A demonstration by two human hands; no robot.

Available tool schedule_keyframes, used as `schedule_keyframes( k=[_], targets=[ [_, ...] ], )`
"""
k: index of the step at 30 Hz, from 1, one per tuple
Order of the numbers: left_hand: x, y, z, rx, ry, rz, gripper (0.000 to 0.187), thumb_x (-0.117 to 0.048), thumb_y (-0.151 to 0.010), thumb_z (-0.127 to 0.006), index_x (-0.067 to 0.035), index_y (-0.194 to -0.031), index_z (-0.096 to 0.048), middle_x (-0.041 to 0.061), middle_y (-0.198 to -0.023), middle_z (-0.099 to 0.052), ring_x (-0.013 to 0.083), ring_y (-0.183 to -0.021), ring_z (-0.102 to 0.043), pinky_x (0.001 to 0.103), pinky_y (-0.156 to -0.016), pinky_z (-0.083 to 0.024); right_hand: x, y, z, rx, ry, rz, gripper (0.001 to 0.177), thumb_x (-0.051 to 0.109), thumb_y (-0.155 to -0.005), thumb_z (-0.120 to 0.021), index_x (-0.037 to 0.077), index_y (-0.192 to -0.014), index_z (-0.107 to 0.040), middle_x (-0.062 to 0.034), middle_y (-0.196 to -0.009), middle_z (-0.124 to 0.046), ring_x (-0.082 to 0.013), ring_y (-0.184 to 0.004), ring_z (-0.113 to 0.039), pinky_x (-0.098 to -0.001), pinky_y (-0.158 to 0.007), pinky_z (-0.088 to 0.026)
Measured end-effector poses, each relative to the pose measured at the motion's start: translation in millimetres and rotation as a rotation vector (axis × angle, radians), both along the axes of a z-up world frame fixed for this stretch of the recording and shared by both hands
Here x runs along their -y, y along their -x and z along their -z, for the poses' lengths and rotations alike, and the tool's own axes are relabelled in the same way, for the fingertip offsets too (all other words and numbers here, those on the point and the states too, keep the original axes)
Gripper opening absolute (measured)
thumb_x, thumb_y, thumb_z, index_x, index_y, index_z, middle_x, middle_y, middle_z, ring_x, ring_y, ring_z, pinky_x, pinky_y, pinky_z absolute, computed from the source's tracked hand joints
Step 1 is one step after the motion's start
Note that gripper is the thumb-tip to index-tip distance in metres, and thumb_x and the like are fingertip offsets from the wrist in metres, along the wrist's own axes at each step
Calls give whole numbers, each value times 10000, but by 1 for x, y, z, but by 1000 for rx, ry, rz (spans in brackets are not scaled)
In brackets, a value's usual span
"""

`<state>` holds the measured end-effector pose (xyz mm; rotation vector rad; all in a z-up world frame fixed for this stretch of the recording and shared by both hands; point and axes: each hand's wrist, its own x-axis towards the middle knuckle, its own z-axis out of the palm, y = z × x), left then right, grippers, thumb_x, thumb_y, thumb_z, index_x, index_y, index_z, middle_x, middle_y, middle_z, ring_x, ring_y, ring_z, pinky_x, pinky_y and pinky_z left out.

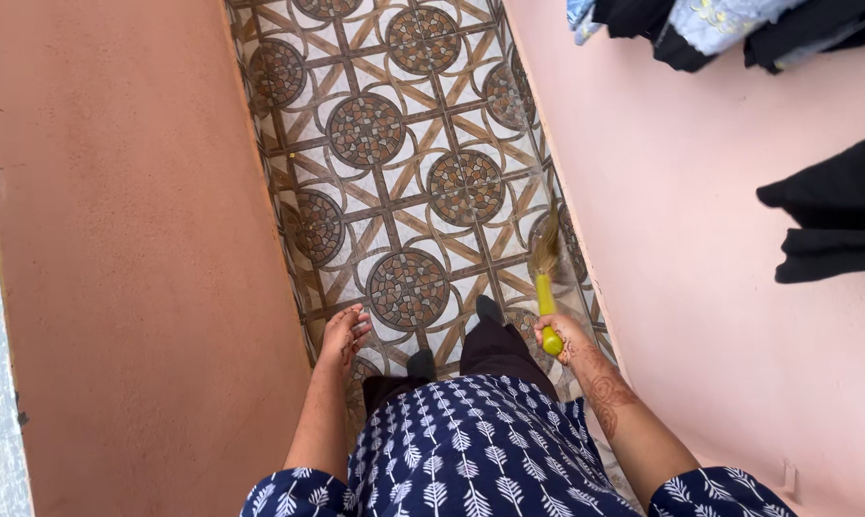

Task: The person sweeps the tiled floor of a balcony using a long-handled broom, moving dust and debris toward a drain.

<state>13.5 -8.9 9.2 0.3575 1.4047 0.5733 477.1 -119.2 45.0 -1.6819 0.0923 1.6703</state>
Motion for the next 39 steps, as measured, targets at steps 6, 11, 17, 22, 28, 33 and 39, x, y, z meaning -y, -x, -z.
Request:
schedule_keyframes(
  k=[6, 11, 17, 22, 28, 33, 39],
  targets=[
    [19, -12, 8, -63, 50, -86, 362, -338, -998, -542, -178, -1308, -637, -8, -1167, -699, 143, -954, -682, 319, -777, -468, -59, 13, -1, -94, -38, -218, 264, -71, -786, -660, -60, -1019, -538, -145, -740, -640, -188, -498, -611, -321, -436, -519],
    [5, -66, 16, -6, 56, -145, 344, -332, -985, -558, -206, -1299, -623, -16, -1169, -709, 128, -952, -672, 310, -787, -471, -100, -40, -55, -115, -49, -212, 574, -51, -794, -662, 144, -1294, -458, -134, -875, -677, -135, -522, -591, -269, -433, -488],
    [-28, -139, 14, 111, -19, -164, 357, -308, -978, -581, -170, -1304, -627, -6, -1136, -709, 133, -907, -672, 296, -746, -467, -110, -120, -67, 0, -66, -140, 578, -69, -788, -653, 196, -1251, -431, -117, -864, -661, -140, -552, -571, -258, -452, -487],
    [-33, -173, -18, 108, -64, -193, 363, -309, -984, -563, -168, -1313, -631, -14, -1131, -711, 112, -917, -684, 262, -739, -500, -102, -176, -34, -113, 31, -97, 222, -11, -840, -641, -64, -1002, -498, -88, -773, -582, -135, -553, -583, -241, -464, -524],
    [3, -177, -8, 45, -14, -352, 338, -296, -990, -569, -180, -1299, -642, -19, -1124, -715, 118, -912, -679, 268, -699, -473, -138, -172, -7, -221, 131, -304, 153, -27, -843, -607, -71, -954, -511, -110, -788, -601, -134, -548, -601, -235, -492, -545],
    [48, -180, 8, -3, 32, -464, 322, -301, -991, -552, -194, -1282, -639, -14, -1121, -718, 127, -900, -679, 272, -697, -482, -202, -169, -14, -278, 33, -376, 240, -13, -867, -634, -85, -1071, -532, -132, -846, -661, -114, -560, -611, -207, -493, -539],
    [104, -195, 8, 28, 12, -636, 304, -307, -998, -568, -173, -1262, -635, -15, -1133, -716, 116, -909, -676, 268, -711, -483, -207, -189, -36, -167, -131, -454, 249, 49, -870, -656, 16, -1095, -557, -67, -813, -642, -97, -536, -595, -226, -439, -490]
  ],
)
